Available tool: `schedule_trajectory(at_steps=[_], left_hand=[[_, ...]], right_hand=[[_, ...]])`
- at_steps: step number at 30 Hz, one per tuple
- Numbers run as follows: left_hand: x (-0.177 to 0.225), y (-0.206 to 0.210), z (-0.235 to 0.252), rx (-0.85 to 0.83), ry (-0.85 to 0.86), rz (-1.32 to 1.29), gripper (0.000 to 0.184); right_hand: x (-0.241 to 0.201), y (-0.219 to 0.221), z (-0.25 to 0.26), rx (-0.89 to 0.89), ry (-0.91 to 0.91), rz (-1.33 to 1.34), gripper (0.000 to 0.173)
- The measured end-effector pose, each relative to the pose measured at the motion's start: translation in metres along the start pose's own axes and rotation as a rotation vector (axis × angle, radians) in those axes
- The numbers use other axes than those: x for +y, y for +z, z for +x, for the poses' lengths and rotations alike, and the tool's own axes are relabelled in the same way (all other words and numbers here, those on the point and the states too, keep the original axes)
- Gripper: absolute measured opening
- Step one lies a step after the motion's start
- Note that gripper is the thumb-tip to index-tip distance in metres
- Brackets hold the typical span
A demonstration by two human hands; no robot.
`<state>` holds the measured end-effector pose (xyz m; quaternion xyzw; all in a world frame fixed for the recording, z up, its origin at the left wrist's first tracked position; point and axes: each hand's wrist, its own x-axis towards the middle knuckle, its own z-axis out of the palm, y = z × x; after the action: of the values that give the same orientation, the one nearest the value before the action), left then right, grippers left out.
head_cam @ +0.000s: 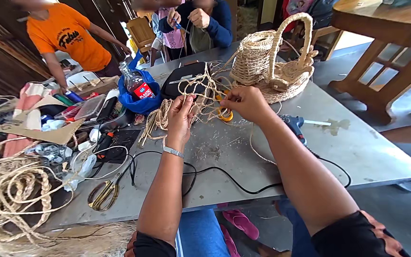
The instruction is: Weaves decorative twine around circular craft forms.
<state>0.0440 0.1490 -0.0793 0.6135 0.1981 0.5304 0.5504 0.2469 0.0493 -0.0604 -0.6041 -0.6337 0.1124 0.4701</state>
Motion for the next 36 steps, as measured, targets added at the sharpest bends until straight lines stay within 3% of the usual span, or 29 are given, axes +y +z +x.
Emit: schedule_trajectory(at_steps=[9, 13, 17, 20, 22, 27, 31, 36], left_hand=[[0.002, 0.002, 0.000, -0.049, -0.069, -0.069, 0.021], [0.005, 0.001, -0.001, -0.091, -0.071, -0.002, 0.031], [0.012, 0.006, -0.012, -0.206, -0.071, 0.040, 0.032], [0.012, 0.009, -0.015, -0.299, -0.085, 0.023, 0.033], [0.010, 0.012, -0.014, -0.331, -0.075, -0.003, 0.033], [0.003, 0.015, -0.014, -0.308, -0.085, -0.051, 0.027], [0.007, 0.017, -0.015, -0.248, -0.152, -0.136, 0.025], [0.009, 0.017, -0.017, -0.201, -0.212, -0.159, 0.024]], right_hand=[[0.001, 0.003, 0.000, 0.051, -0.020, -0.036, 0.021], [0.004, 0.000, 0.001, -0.039, -0.024, -0.002, 0.023], [-0.003, -0.010, -0.004, -0.262, 0.133, 0.105, 0.052], [-0.006, -0.011, -0.006, -0.243, 0.277, 0.251, 0.071], [-0.002, -0.007, -0.003, -0.150, 0.274, 0.357, 0.064], [0.003, 0.002, 0.002, 0.011, 0.144, 0.721, 0.014], [-0.010, 0.001, 0.001, 0.085, 0.178, 0.816, 0.013], [-0.017, 0.001, -0.001, 0.056, 0.278, 0.868, 0.012]])
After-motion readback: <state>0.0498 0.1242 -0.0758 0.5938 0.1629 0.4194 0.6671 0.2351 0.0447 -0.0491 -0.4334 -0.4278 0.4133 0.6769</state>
